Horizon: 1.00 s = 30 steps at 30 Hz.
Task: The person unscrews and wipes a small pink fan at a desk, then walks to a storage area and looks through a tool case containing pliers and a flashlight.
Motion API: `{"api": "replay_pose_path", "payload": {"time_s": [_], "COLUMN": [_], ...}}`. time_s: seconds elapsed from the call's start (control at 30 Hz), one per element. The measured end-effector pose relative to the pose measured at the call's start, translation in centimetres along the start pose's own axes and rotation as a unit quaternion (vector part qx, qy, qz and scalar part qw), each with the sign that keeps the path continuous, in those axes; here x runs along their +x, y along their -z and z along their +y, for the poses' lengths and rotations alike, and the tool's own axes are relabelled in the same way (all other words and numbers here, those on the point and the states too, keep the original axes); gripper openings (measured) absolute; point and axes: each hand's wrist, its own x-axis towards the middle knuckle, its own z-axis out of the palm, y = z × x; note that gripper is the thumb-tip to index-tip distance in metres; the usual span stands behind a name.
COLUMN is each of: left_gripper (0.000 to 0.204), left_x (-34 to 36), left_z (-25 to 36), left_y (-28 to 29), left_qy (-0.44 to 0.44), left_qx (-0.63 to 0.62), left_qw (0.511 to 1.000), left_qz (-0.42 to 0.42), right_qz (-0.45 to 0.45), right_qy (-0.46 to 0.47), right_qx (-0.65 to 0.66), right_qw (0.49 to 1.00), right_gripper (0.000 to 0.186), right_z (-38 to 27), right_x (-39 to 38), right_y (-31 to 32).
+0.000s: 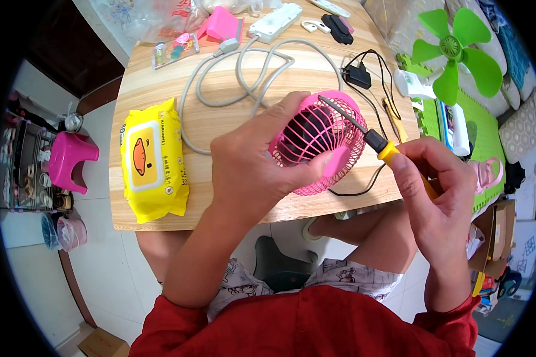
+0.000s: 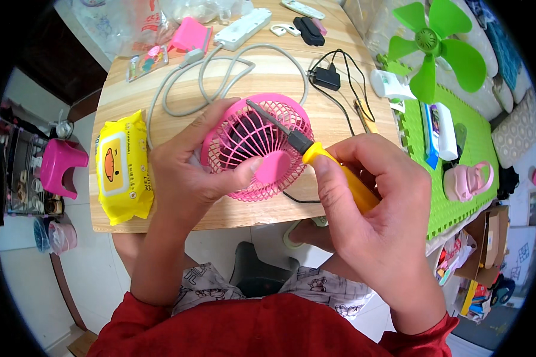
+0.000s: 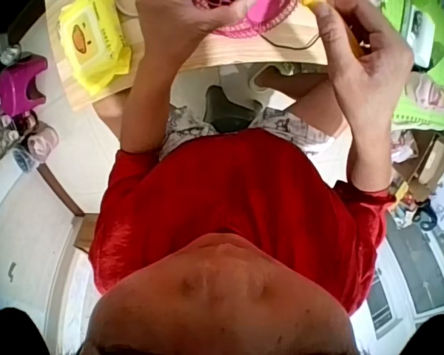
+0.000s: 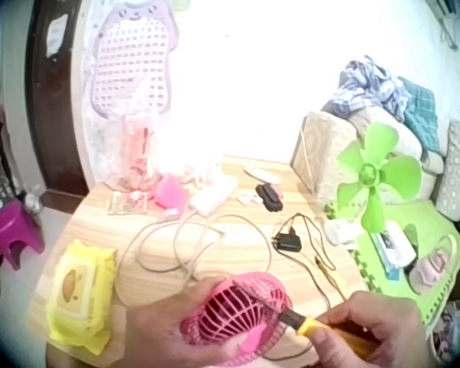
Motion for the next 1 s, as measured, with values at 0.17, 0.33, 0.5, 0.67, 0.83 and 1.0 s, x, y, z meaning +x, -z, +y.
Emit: {"api": "replay_pose_path", "payload": {"time_s": [0.17,0.33,0.5,0.67,0.83,1.0], "left_gripper": [0.059,0.059,0.060,0.061,0.061,0.061], "left_x": [0.0,0.0,0.0,-0.2,-0.1,-0.2], "left_z": [0.0,-0.5,-0.4,-0.5,-0.5,-0.8], "left_y": [0.0,-0.1,-0.3,-0.3,-0.3,-0.3], "left_qy": [-0.005,-0.026,-0.044,-0.058,-0.075,-0.086], "left_qx": [0.012,0.019,0.032,0.061,0.081,0.086], "left_qw": [1.000,0.999,0.998,0.996,0.993,0.992], "left_qz": [0.000,0.010,0.015,0.026,0.028,0.033], "right_qz": [-0.008,-0.007,-0.020,-0.041,-0.014,-0.030], "right_qy": [0.006,0.008,-0.021,-0.041,0.131,0.076], "right_qx": [-0.021,-0.006,-0.009,-0.013,-0.173,-0.131], "right_qw": [1.000,1.000,1.000,0.998,0.976,0.988], "right_gripper": [0.013,0.014,0.016,0.014,0.013,0.012], "right_z": [-0.2,-0.1,0.0,-1.4,-1.9,-1.5], "right_x": [-0.1,-0.2,-0.5,-0.5,-0.5,-0.5], "right_y": [0.3,0.0,0.2,0.2,0.4,0.1]}}
